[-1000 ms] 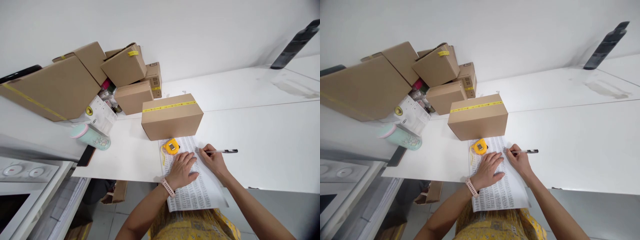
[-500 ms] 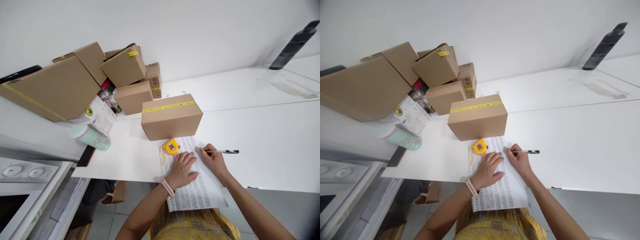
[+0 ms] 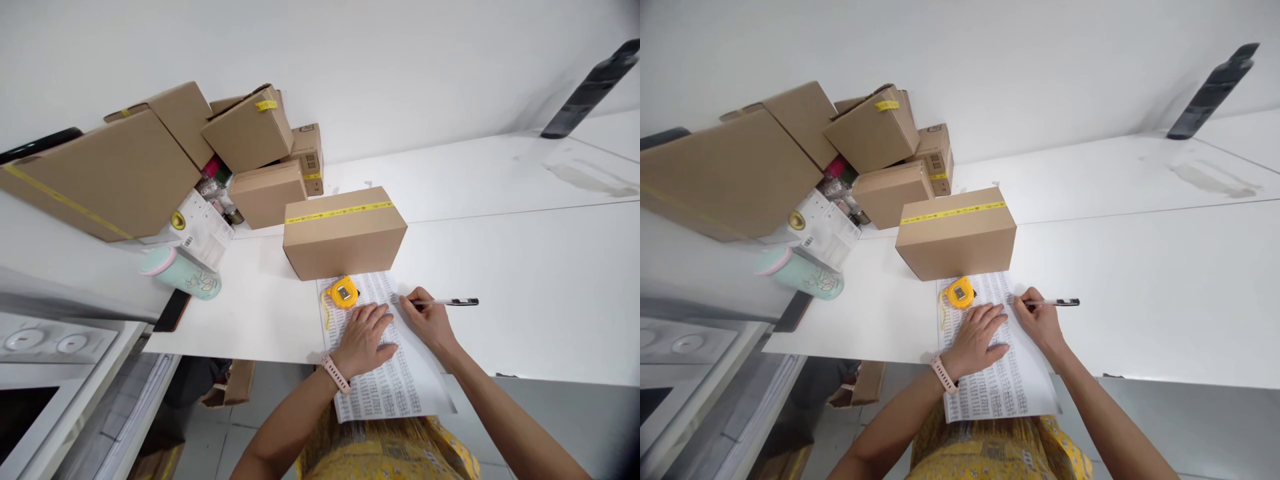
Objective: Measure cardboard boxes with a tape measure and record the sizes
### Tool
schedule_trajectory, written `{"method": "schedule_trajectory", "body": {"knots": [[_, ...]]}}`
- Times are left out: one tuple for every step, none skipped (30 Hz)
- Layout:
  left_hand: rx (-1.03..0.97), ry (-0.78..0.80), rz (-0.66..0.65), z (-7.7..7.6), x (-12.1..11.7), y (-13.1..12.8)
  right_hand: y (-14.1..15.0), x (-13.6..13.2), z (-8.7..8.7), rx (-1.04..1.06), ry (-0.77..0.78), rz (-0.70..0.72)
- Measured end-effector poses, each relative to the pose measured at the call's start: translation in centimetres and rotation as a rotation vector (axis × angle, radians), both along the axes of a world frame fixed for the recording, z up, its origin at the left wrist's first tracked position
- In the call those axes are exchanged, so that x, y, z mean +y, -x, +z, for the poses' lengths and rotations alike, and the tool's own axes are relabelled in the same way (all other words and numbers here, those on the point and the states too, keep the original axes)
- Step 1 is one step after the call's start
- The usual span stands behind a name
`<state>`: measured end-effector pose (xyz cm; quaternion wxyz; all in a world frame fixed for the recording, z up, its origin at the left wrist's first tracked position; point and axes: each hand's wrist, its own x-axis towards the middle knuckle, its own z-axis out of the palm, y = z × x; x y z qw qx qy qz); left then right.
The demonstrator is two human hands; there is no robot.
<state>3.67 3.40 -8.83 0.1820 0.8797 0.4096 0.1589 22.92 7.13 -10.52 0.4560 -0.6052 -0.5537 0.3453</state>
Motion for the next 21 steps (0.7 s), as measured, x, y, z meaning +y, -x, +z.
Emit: {"method": "schedule_trajectory", "body": {"knots": [[0.003,0.001,0.000,0.04,0.00,-0.01,-0.02,0.01,-0.03,-0.001,-0.006,-0.003],[0.004,0.002,0.002,0.06,0.01,-0.02,-0.06,0.01,-0.08,-0.002,-0.010,-0.004],[0.005,0.003,0.003,0.08,0.02,-0.03,-0.10,0.02,-0.15,-0.004,-0.012,-0.002],[0.006,0.003,0.004,0.08,0.03,-0.04,-0.15,0.02,-0.22,-0.008,-0.010,0.002],[0.006,0.003,0.004,0.07,0.04,-0.04,-0.19,0.03,-0.28,-0.014,-0.006,0.005],[0.005,0.002,0.004,0.04,0.05,-0.04,-0.22,0.03,-0.33,-0.019,-0.001,0.007],[0.005,0.001,0.003,0.00,0.05,-0.03,-0.24,0.04,-0.36,-0.020,0.003,0.007],[0.003,0.000,0.003,-0.06,0.05,-0.02,-0.25,0.04,-0.37,-0.016,0.004,0.005],[0.002,0.000,0.003,-0.11,0.05,-0.01,-0.24,0.04,-0.37,-0.011,0.002,0.002],[0.000,0.000,0.003,-0.16,0.05,0.00,-0.23,0.04,-0.36,-0.006,-0.003,-0.001],[-0.001,0.001,0.004,-0.20,0.05,0.01,-0.21,0.04,-0.35,-0.004,-0.010,-0.002],[-0.002,0.001,0.005,-0.23,0.05,0.01,-0.20,0.04,-0.35,-0.007,-0.016,-0.002],[-0.002,0.002,0.005,-0.25,0.04,0.01,-0.19,0.03,-0.35,-0.014,-0.019,0.001],[-0.002,0.002,0.005,-0.24,0.04,0.00,-0.19,0.02,-0.37,-0.023,-0.020,0.003],[0.000,0.001,0.004,-0.22,0.03,-0.01,-0.19,0.02,-0.38,-0.030,-0.020,0.004],[0.003,0.001,0.004,-0.19,0.02,-0.03,-0.21,0.01,-0.39,-0.033,-0.018,0.003],[0.005,0.000,0.003,-0.14,0.01,-0.04,-0.22,0.01,-0.40,-0.033,-0.013,0.002],[0.008,0.000,0.002,-0.10,0.00,-0.04,-0.23,0.01,-0.39,-0.029,-0.008,0.001],[0.009,-0.001,0.001,-0.06,0.00,-0.04,-0.24,0.01,-0.36,-0.022,-0.006,-0.001],[0.008,-0.001,0.001,-0.03,0.00,-0.03,-0.24,0.02,-0.33,-0.014,-0.004,-0.002],[0.005,-0.001,0.001,0.00,0.00,0.00,-0.22,0.04,-0.29,-0.009,-0.006,-0.002]]}}
